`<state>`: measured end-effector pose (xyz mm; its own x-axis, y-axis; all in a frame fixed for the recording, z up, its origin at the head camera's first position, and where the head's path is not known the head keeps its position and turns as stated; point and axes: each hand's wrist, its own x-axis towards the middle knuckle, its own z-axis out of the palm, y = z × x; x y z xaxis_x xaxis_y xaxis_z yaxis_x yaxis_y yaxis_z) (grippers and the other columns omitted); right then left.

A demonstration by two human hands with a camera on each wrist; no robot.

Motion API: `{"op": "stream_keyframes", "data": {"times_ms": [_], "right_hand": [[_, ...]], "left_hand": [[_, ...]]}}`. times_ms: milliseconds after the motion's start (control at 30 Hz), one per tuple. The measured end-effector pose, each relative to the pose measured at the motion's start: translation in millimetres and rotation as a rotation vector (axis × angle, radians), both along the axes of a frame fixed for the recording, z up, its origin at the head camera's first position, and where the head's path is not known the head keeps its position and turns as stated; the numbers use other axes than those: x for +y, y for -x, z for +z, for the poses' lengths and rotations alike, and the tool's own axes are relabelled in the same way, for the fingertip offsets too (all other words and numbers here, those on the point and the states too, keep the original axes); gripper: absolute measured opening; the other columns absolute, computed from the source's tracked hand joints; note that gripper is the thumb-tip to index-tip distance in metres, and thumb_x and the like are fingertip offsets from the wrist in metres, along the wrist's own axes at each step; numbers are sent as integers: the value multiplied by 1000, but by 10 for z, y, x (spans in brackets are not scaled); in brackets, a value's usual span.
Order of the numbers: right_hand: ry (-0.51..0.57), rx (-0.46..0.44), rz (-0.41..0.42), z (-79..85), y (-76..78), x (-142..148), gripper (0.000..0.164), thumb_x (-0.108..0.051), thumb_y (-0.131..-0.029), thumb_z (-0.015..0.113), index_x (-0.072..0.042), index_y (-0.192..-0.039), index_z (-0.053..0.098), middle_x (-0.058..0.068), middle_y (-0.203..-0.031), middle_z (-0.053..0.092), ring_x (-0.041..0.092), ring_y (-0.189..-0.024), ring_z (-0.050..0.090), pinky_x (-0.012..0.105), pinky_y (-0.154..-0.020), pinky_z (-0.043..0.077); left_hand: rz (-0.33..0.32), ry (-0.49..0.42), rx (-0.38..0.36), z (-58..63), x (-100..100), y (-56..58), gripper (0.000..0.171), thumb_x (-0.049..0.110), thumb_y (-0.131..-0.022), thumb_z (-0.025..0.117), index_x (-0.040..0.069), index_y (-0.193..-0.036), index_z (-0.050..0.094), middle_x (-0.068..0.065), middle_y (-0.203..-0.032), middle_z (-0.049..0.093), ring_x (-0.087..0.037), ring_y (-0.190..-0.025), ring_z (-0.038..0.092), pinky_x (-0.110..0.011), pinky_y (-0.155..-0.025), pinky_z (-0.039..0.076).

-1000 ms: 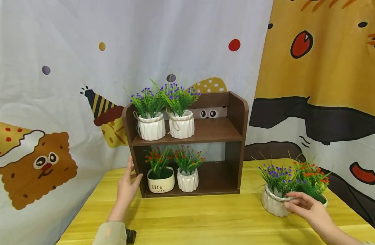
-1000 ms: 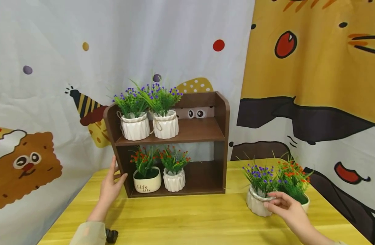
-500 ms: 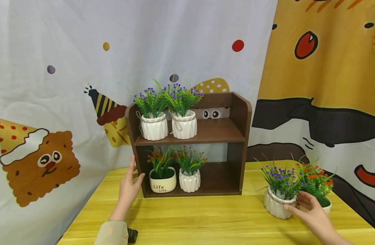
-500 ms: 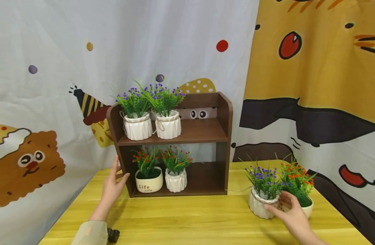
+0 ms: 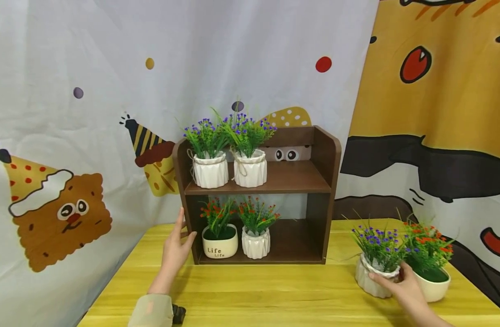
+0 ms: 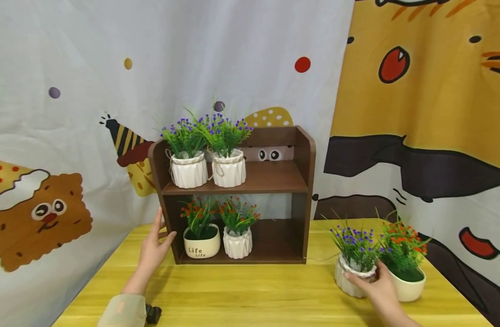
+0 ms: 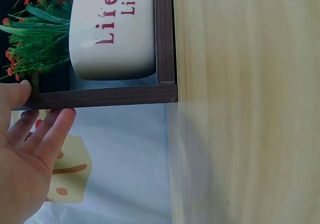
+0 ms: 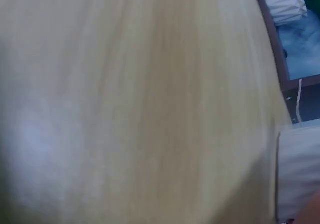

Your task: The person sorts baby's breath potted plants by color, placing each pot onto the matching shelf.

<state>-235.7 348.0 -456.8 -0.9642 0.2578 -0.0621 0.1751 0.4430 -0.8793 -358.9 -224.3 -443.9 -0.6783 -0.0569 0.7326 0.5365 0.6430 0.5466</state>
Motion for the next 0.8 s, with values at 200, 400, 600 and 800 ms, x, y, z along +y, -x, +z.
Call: {"op": "stream_keyframes", "data": {"times_ms": [200,400,600,800], "right_hand": [[5,153,10,-178,93,6,94,-29,-87,75,3,-150,13,18,-139,39,-21,-91,39,7,-76,43],[41,127,-39,-203,169,17,99,-30,-84,78,-5,-154,12,-2,-131,43,-22,-89,36,7,-77,39],[39,125,-33,-184,183,25,99,-31,-83,78,-4,-153,14,-9,-125,47,-22,-89,37,7,-77,40],[35,84,-44,-174,176,33,103,-35,-82,79,-6,-155,12,-1,-133,47,-22,-88,37,7,-78,40]], "left_hand": [[-2,-1,-4,10,-8,-13,91,-1,-84,73,25,-156,24,-31,-121,59,-41,-85,68,-52,-69,57],[-10,-5,-43,24,-3,-12,92,0,-85,73,27,-156,22,-31,-126,57,-41,-89,67,-50,-71,57],[-7,-4,-37,33,-5,-2,91,-1,-85,73,26,-156,22,-31,-126,56,-41,-89,67,-50,-70,57],[-7,1,-38,31,-4,-14,91,0,-85,73,26,-156,21,-31,-127,55,-41,-89,67,-51,-71,57]]}}
